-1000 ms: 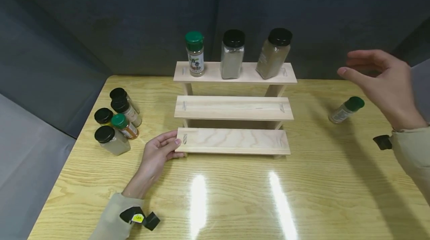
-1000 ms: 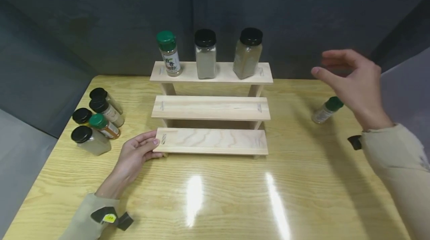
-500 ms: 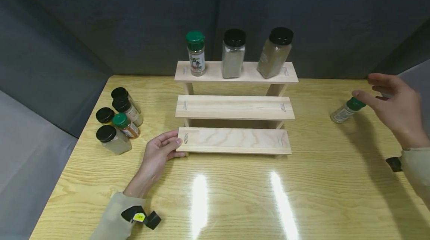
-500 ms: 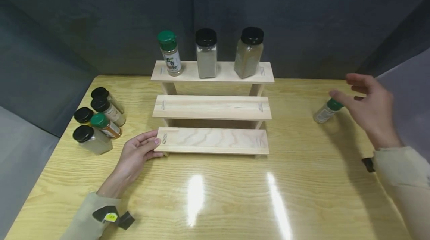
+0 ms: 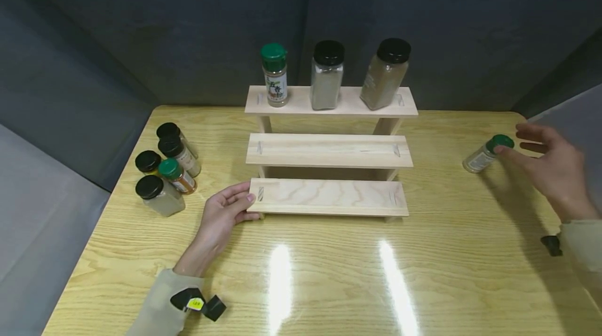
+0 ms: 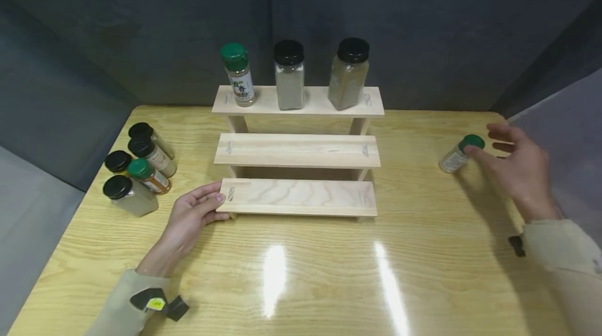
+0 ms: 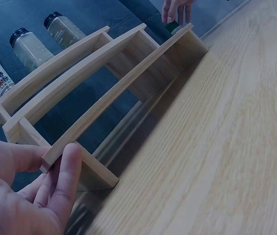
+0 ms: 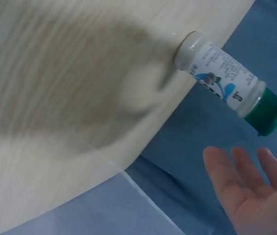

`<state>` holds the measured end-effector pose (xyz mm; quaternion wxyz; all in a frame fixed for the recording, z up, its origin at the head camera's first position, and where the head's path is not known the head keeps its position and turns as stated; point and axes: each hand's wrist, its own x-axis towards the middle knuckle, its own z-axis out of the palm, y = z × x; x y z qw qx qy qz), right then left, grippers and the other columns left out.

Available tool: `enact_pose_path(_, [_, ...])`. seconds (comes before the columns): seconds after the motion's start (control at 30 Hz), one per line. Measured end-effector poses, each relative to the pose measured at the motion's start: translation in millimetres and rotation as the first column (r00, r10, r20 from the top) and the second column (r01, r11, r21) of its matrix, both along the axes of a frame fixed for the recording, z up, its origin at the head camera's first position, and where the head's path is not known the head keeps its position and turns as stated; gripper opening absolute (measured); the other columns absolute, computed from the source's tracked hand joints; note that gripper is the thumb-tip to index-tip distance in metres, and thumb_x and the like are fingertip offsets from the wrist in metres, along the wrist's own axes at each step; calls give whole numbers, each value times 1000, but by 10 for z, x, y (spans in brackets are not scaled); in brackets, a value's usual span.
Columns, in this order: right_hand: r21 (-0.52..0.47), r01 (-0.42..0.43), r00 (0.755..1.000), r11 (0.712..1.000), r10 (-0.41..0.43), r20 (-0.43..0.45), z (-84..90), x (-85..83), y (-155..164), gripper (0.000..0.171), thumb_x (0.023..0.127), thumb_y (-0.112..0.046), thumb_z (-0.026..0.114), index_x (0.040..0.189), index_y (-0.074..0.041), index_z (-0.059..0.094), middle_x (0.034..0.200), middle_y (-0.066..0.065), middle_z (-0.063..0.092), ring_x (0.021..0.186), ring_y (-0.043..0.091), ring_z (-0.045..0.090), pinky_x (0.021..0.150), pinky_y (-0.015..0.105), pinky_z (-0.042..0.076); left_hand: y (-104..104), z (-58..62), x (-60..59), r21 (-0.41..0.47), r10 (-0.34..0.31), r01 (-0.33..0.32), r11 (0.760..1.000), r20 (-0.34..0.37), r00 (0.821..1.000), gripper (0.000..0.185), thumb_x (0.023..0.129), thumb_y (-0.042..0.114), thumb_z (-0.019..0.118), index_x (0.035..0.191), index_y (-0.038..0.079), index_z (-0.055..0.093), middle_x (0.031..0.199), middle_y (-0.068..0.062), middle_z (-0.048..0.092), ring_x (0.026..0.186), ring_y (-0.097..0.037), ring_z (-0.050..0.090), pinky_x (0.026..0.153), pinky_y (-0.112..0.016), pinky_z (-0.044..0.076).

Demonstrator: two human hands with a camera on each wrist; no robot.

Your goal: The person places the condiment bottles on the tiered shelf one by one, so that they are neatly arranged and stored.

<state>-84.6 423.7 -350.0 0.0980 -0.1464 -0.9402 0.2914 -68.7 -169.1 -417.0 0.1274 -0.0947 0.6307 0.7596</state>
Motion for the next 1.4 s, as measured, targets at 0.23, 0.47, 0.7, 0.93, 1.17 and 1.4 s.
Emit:
enact_pose_path(0.23, [-38, -14, 1000, 999, 13, -15, -90, 50, 55, 71, 106, -38, 74, 161, -2, 50, 139, -1, 61, 96, -15, 44, 71, 6, 38, 6, 3, 6, -4, -2, 2, 1000, -1, 1000, 39, 108, -8, 61, 146, -15, 55, 110, -12, 69, 89, -15, 75, 83, -32, 68])
enact_pose_path(0.47, [-63, 0, 1000, 998, 1, 22, -146, 72, 53, 72, 105, -41, 74, 161, -3, 51, 126, -22, 53, 92, -18, 45, 68, 8, 39, 4, 6, 7, 12, -4, 4, 1000, -7, 1000, 39, 108, -9, 60, 147, -15, 54, 108, -11, 69, 87, -16, 75, 82, -32, 68])
enact_pose_path(0.7, [-88, 4, 1000, 996, -5, -10, -213, 52, 25, 66, 105, -36, 75, 157, -2, 55, 118, -24, 53, 89, -15, 48, 67, 5, 41, 9, 0, -2, 14, -13, 13, 1000, -12, 1000, 40, 108, -9, 60, 147, -16, 54, 107, -10, 69, 87, -15, 74, 82, -32, 68])
enact_pose_path(0.93, [-169, -4, 999, 986, -4, -46, -224, 60, -15, 46, 103, -31, 78, 144, -20, 62, 113, -30, 52, 95, -9, 52, 70, 3, 44, 4, -15, -1, 6, -7, 7, 1000, -7, 1000, 40, 108, -8, 61, 147, -15, 54, 109, -12, 70, 89, -16, 74, 82, -32, 68])
enact_pose_path(1.17, [-298, -32, 993, 954, -3, -116, -173, 99, -88, 38, 103, -20, 77, 132, -36, 60, 117, -25, 57, 100, -6, 57, 76, 1, 48, 0, -10, 2, 8, -8, 8, 1000, -5, 1000, 40, 109, -8, 61, 147, -15, 54, 108, -11, 69, 88, -15, 75, 82, -32, 68])
enact_pose_path(1.4, [-369, -102, 975, 924, 19, -220, -51, 86, -228, 40, 103, -8, 75, 136, -27, 62, 123, -16, 61, 102, -2, 62, 79, 6, 56, -3, -6, 4, 15, -1, 1, 1000, -6, 1000, 40, 108, -9, 60, 147, -16, 53, 105, -10, 69, 86, -15, 74, 82, -32, 68])
